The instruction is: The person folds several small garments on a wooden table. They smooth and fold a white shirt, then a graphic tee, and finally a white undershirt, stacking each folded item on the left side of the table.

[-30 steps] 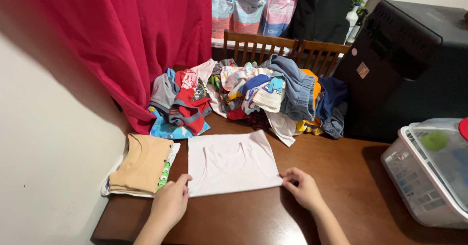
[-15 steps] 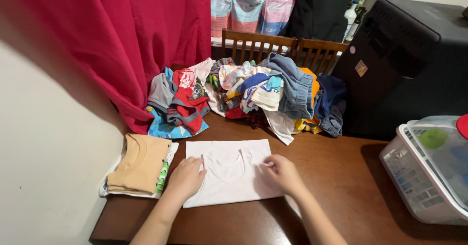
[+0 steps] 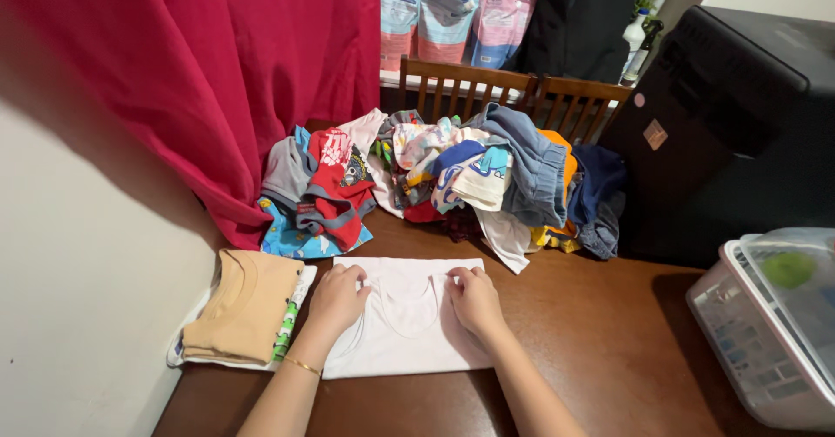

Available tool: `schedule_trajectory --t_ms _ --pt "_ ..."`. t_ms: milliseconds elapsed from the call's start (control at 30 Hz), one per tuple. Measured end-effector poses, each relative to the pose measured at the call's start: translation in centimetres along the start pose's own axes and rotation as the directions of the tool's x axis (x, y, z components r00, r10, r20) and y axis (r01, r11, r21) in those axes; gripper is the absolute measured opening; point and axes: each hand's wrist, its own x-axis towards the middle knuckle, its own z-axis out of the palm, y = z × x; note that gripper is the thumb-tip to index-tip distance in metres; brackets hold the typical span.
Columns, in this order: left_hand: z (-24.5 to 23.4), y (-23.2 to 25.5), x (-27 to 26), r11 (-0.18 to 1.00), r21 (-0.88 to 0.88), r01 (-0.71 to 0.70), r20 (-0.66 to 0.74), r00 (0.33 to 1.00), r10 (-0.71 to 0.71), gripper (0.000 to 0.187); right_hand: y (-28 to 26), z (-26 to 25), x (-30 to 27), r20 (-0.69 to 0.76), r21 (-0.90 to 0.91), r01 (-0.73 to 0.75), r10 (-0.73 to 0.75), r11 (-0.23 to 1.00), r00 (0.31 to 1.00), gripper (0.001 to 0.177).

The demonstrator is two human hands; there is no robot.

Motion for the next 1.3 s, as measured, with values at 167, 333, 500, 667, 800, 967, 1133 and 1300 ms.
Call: schedule_trajectory --t_ms 167,333,500,667,800,967,1133,1300 --pt "0.1 0.2 -0.2 0.985 -0.132 -0.113 -0.119 0.988 0.097 0.017 -0.4 -0.3 -0.3 -0.089 0.076 0.063 -0.056 0.995 0.994 0.014" --pt "-1.0 1.4 -0.6 0.928 -0.370 -0.049 -0.090 0.996 0.017 0.015 -1.5 -1.9 -0.7 -0.073 0.158 0.012 0.000 0.987 0.997 0.013" --pt "-1.2 2.2 -0.5 0.859 -0.506 -0.077 -0.119 0.993 0.019 0.018 -2.5 -3.6 -0.9 -0.148 0.214 -0.018 0.051 0.977 0.988 0.015" --pt "-1.1 1.7 -0.3 0.949 -0.220 -0.227 -0.197 0.963 0.185 0.037 -3.1 -3.4 -0.9 -0.140 0.046 0.011 -0.004 0.999 0.990 0.025" --pt "-2.2 1.8 -1.4 0.966 -0.109 -0.236 -0.216 0.954 0.209 0.047 -2.6 -4.0 -1.4 -0.070 -0.072 0.003 -0.008 0.997 0.997 0.027" --pt "-4.0 3.6 -4.3 0.976 0.051 -0.211 -0.149 0.965 0.216 0.040 -2.0 -4.5 -2.2 -0.018 -0.087 0.086 -0.088 0.992 0.996 0.022" --pt "-1.4 6.9 -7.0 0.961 -0.021 -0.275 -0.074 0.959 0.272 0.039 -2.9 -1.3 -3.6 0.054 -0.162 0.201 -0.195 0.966 0.979 0.013" --pt "0.6 7.5 -7.7 0.968 0.045 -0.247 -0.037 0.968 0.249 0.033 -3.8 0.0 -4.6 0.021 -0.313 0.348 -0.360 0.884 0.933 0.015"
